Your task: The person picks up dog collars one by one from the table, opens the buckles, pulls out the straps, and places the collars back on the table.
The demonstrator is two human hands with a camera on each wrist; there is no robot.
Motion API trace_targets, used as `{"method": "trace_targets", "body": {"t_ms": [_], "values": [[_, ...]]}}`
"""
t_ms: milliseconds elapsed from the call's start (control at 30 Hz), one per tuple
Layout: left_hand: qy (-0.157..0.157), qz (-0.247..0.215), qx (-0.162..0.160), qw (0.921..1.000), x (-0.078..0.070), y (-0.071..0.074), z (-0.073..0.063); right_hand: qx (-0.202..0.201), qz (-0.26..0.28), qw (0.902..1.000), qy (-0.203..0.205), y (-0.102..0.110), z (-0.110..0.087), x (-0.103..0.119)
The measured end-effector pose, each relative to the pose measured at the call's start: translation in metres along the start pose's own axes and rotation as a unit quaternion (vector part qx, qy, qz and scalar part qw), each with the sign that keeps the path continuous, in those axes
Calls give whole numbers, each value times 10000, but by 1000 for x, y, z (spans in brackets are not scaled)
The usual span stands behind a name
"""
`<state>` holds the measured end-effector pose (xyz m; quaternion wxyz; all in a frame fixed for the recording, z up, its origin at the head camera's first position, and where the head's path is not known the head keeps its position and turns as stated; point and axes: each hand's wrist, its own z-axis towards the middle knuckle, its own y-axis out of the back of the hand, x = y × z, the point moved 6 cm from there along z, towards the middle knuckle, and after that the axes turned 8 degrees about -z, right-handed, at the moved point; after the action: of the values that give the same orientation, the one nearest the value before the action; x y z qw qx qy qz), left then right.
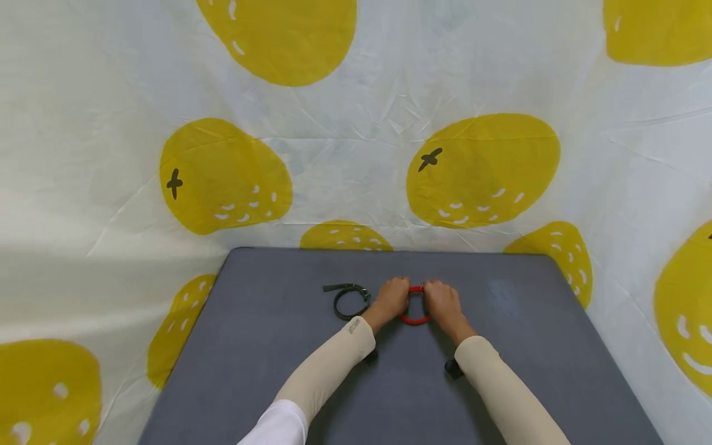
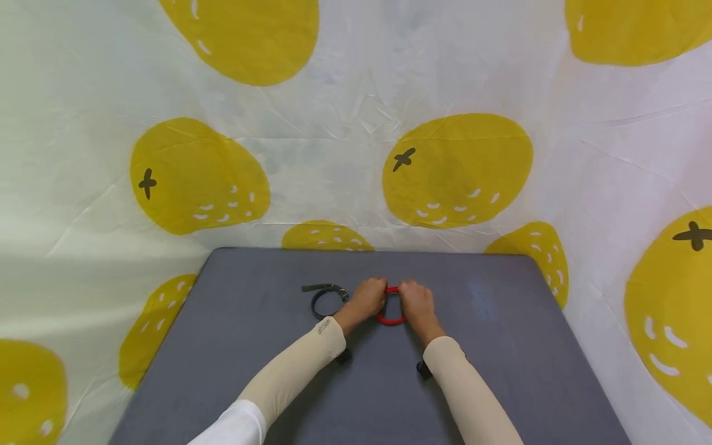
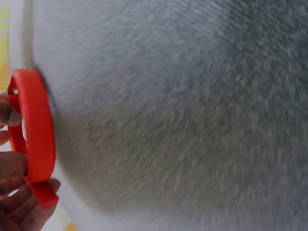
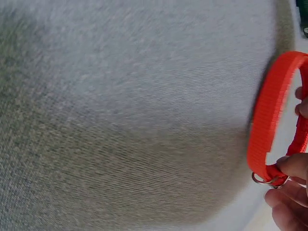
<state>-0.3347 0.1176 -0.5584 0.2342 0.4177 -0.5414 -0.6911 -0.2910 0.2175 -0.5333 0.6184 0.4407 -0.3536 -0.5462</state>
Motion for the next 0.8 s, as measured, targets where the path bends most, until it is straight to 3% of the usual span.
{"method": "trace_targets", "body": {"t_ms": [133,267,500,633,800], "values": [[-61,-156,-64,9998,3,15,-6,-42,397,9992,-34,12,0,3],[-386,-185,-372,9984,2,31,-15,-259,679,9973,-78,28,-1,4],[-788,-674,-499,9934,-4,65,-41,-235,1429,9894,-146,64,-4,9],[-937,-902,-634,9895,-6,89,-58,104,2186,9755,-239,84,-6,10],[-1180,-1009,-871,9840,-12,121,-88,816,3284,9398,-472,107,-9,10]]}}
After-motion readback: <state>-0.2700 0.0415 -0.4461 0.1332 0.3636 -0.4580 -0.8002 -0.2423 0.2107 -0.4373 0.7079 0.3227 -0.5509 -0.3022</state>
